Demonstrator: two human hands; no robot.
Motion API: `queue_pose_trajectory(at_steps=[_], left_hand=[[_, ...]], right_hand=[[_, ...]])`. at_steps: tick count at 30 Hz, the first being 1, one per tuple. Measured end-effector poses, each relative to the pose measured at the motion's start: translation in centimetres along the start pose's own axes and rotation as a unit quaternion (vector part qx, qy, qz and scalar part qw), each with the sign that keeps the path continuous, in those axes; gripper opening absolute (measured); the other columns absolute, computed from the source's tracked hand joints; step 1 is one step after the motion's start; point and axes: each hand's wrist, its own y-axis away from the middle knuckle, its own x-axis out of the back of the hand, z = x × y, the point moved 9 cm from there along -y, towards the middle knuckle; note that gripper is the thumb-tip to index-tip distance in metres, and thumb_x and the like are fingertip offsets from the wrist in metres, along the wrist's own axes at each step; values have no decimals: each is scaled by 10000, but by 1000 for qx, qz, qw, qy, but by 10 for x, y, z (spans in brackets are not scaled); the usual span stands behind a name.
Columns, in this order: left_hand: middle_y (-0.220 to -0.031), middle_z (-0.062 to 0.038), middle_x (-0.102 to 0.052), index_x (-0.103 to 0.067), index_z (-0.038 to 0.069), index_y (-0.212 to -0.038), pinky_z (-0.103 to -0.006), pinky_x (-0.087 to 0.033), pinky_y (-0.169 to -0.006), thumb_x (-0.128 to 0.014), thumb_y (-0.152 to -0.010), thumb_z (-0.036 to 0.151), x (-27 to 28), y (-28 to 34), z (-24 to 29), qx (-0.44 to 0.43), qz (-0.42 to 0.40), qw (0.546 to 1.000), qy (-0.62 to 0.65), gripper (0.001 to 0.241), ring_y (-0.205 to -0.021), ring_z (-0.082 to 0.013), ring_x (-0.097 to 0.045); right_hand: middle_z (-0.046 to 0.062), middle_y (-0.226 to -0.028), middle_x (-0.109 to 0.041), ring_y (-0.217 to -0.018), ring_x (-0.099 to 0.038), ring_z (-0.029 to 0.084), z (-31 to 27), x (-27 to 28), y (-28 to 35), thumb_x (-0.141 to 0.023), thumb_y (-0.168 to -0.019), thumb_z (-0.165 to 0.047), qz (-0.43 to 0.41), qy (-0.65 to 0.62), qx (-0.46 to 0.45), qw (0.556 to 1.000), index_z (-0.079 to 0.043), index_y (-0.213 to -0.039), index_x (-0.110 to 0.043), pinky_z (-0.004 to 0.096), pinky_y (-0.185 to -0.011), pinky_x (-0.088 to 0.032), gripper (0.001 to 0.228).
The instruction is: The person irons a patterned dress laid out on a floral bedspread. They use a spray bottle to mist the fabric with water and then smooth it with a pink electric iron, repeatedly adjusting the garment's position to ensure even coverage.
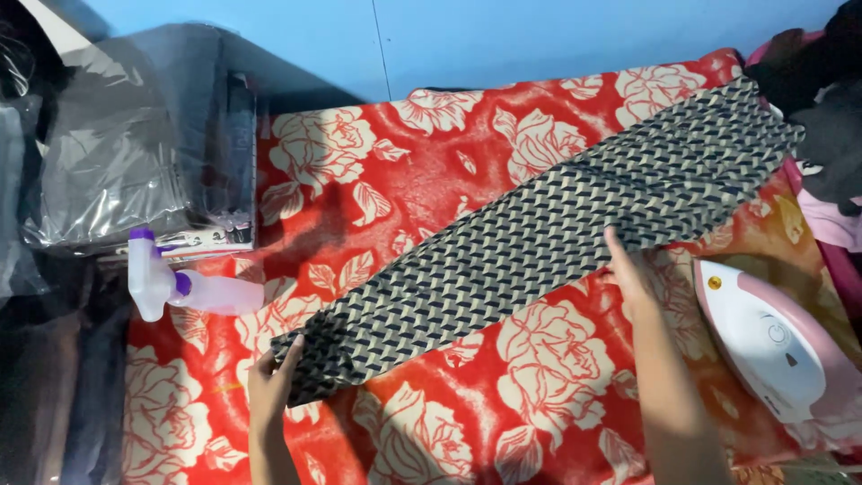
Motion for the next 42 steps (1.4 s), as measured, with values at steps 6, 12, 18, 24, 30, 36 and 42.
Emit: queue_pose_trajectory(at_steps=[6, 12, 18, 24, 30, 36, 42], left_hand=[[-803, -6, -639, -689, 51, -933, -249, -447, -678, -688, -989, 247, -11, -1, -4, -94, -46, 991, 85, 204, -791, -84, -538], [-837, 44, -549, -652, 117, -1029, -228, -386, -672, -614, -1054, 316, -5, -3, 2, -140, 19, 987, 83, 204, -783, -47, -442], [-1089, -81, -670, -653, 38, -1178, -306, -479, -895, -585, -1123, 303, 51, -18, -20, -157, 140, 976, 50, 280, -998, -139, -588], [-1026, -140, -641, -548, 58, -1265, -302, -476, -767, -705, -962, 510, 47, -28, -76, 23, 126, 992, 21, 566, -888, -173, -591], [-1118, -166, -640, -617, 10, -1160, -379, -456, -873, -706, -969, 512, 52, 0, -41, -37, 129, 986, -95, 544, -1005, -271, -614], [-1165, -287, -668, -527, 21, -1363, -478, -454, -914, -706, -893, 534, 63, 4, -45, -27, 122, 978, -165, 718, -1104, -421, -637], [-1106, -144, -771, -581, 158, -1266, -459, -474, -944, -790, -797, 555, 68, -21, -77, 14, 139, 963, -232, 649, -1087, -343, -697]], right_hand=[[122, -1125, -775, -1041, -716, 271, 16, -1, -76, -677, -902, -208, -78, 299, 215, 926, -55, -1114, -765, 357, -926, -505, 276], [206, -915, -714, -940, -683, 388, -11, 0, -98, -585, -930, -330, 154, 470, 433, 754, -26, -892, -751, 512, -753, -568, 348], [100, -785, -739, -720, -708, 285, 7, 1, -49, -650, -966, -323, -10, 463, 415, 783, -78, -800, -688, 413, -639, -521, 298], [311, -1259, -643, -1128, -514, 444, 60, 187, -31, -630, -1040, -648, 541, 441, 333, 634, -1, -1173, -781, 530, -812, -380, 677], [77, -678, -717, -681, -719, 242, 70, 184, -53, -216, -1112, -832, 277, 546, 157, 775, -151, -730, -779, 335, -663, -445, 963], [36, -889, -807, -879, -804, 264, 68, 94, 46, -230, -874, -828, 54, 597, 211, 772, -271, -1107, -720, 391, -742, -640, 778], [24, -570, -659, -518, -668, 232, -77, 117, -62, -494, -1092, -397, 167, 514, 404, 738, -312, -1039, -689, 308, -401, -416, 219]])
